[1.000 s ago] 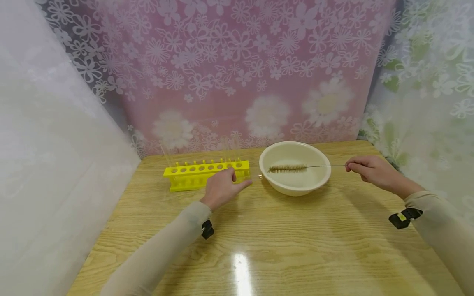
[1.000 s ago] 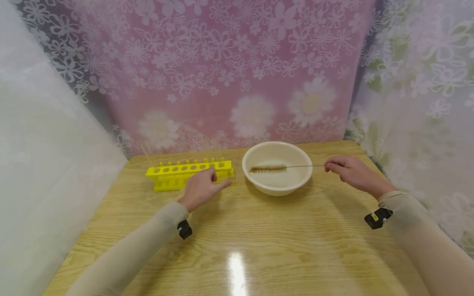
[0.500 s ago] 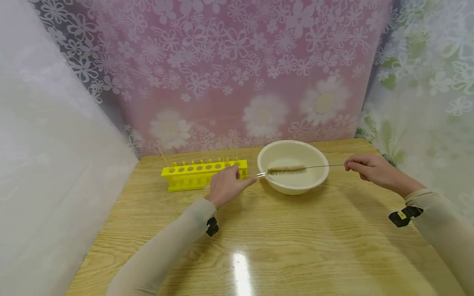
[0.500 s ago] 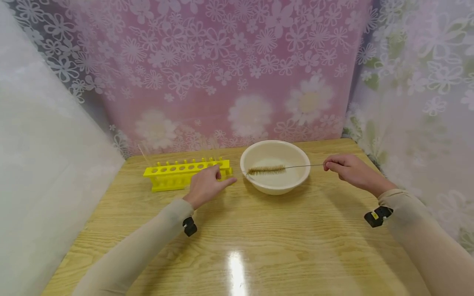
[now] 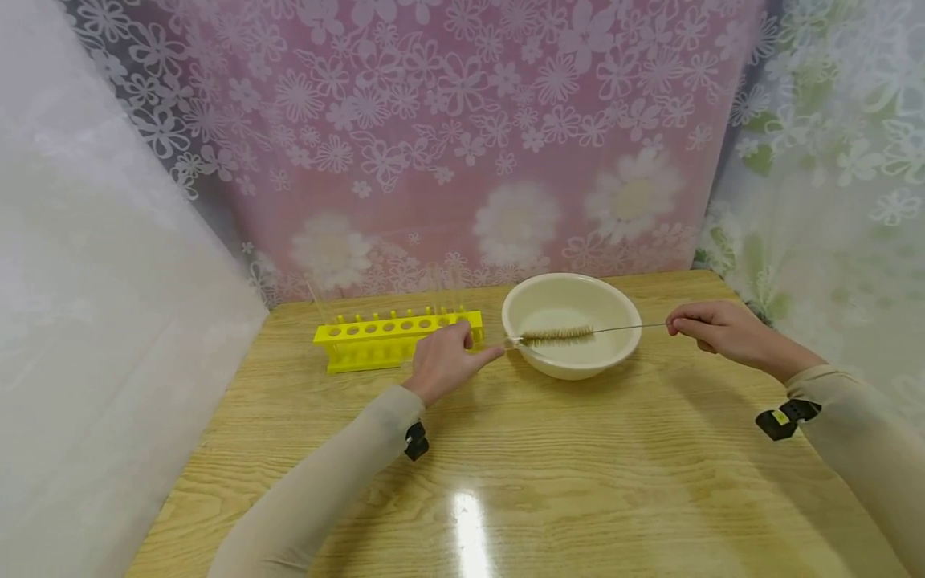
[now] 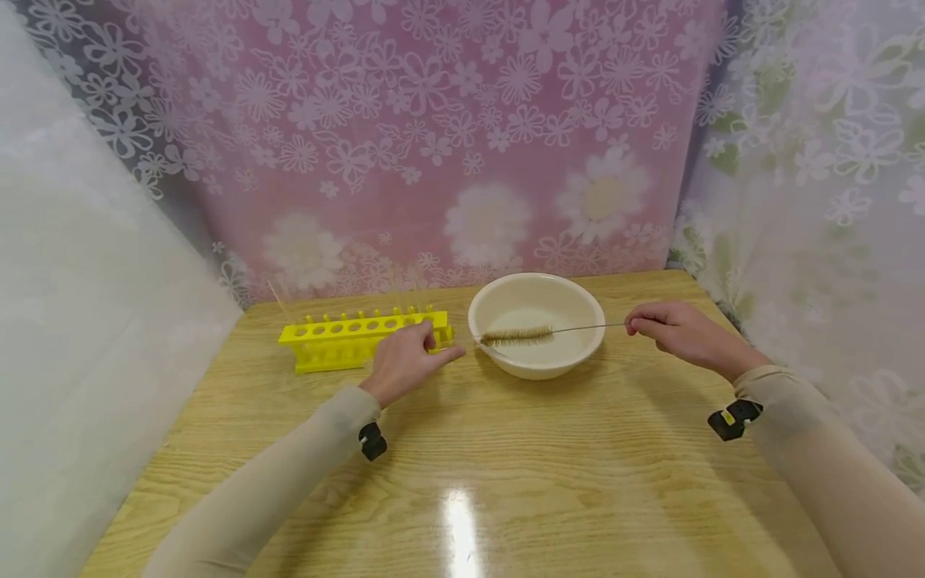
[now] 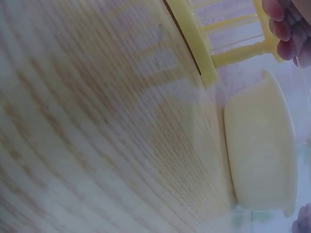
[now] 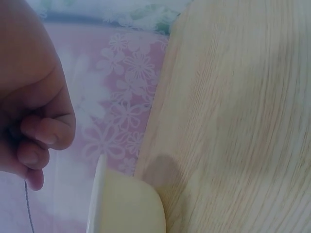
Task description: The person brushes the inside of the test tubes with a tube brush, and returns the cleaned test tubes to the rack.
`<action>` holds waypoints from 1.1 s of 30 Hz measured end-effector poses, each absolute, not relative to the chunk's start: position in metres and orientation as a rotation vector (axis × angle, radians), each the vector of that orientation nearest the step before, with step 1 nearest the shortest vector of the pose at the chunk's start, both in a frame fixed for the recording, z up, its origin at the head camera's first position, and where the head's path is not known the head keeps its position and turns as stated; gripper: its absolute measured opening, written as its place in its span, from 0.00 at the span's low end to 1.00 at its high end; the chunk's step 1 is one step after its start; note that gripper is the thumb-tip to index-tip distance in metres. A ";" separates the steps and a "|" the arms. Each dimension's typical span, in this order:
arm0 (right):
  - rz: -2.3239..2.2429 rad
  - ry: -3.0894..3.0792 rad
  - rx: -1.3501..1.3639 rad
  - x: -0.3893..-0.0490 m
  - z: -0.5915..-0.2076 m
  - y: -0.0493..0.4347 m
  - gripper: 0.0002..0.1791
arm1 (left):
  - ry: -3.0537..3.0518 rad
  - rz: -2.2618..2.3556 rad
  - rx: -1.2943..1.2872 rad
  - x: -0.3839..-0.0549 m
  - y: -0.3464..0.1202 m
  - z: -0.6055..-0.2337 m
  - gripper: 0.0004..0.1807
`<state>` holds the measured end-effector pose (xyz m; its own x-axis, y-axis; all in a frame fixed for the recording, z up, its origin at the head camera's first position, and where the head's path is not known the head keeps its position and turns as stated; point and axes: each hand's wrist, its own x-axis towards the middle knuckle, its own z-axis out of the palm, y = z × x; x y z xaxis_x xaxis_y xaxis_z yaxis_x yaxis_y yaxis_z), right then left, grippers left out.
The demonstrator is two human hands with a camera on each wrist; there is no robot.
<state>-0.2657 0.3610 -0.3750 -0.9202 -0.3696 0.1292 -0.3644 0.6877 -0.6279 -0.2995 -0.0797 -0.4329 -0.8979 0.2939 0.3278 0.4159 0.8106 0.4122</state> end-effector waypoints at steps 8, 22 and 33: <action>-1.045 2.831 -0.638 -0.266 -0.374 0.342 0.15 | -2.713 -0.690 -0.626 -0.295 -0.073 -0.431 0.32; -1.054 2.841 -0.763 -0.274 -0.375 0.307 0.13 | -2.703 -0.696 -0.655 -0.292 -0.066 -0.432 0.32; -0.981 2.941 -0.815 -0.274 -0.381 0.286 0.15 | -2.677 -0.723 -0.649 -0.290 -0.068 -0.436 0.33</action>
